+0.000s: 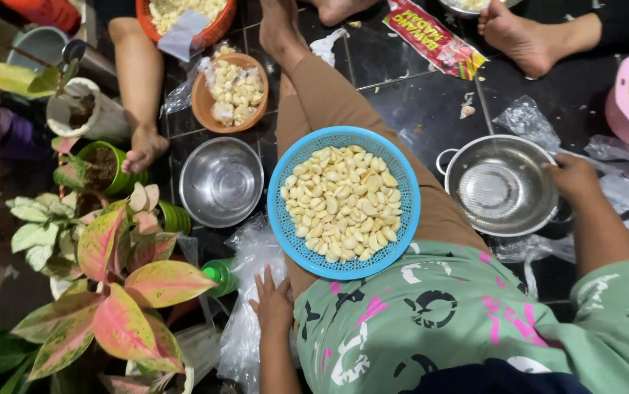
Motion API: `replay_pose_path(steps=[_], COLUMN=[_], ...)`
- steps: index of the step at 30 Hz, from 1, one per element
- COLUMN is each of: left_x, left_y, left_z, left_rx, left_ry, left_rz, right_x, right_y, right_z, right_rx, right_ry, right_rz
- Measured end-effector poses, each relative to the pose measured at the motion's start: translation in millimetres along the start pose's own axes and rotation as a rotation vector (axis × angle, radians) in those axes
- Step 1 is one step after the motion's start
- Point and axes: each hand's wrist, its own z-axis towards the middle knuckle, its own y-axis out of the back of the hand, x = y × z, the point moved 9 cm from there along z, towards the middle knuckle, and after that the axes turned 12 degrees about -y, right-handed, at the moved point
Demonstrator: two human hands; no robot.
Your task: A person sitting on the floor is picking up peeled garlic cloves from a blue basket and portioning them into small plastic bags.
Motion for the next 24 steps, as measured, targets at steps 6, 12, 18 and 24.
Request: replay_pose_path(steps=[6,12,18,24], left_x=[11,31,16,-7], left_y=[-17,-45,-28,25], left_z=[10,11,-9,-37], left_rx=[-0.054,-0.044,-0.130,-0.408], left_ry=[-0.019,0.006,-0.078,-0.216], left_rz=[0.067,0.116,-0.050,-0.156], right_x=[-70,-140,-82,140], right_y=[16,7,39,31], right_z=[31,66,-22,-183], right_rx=[-0.212,-0.397,-0.586,-0.188], right_ry=[0.132,0.156,-0.020,0.494], right_rz=[0.041,0.294,0.310,0.505])
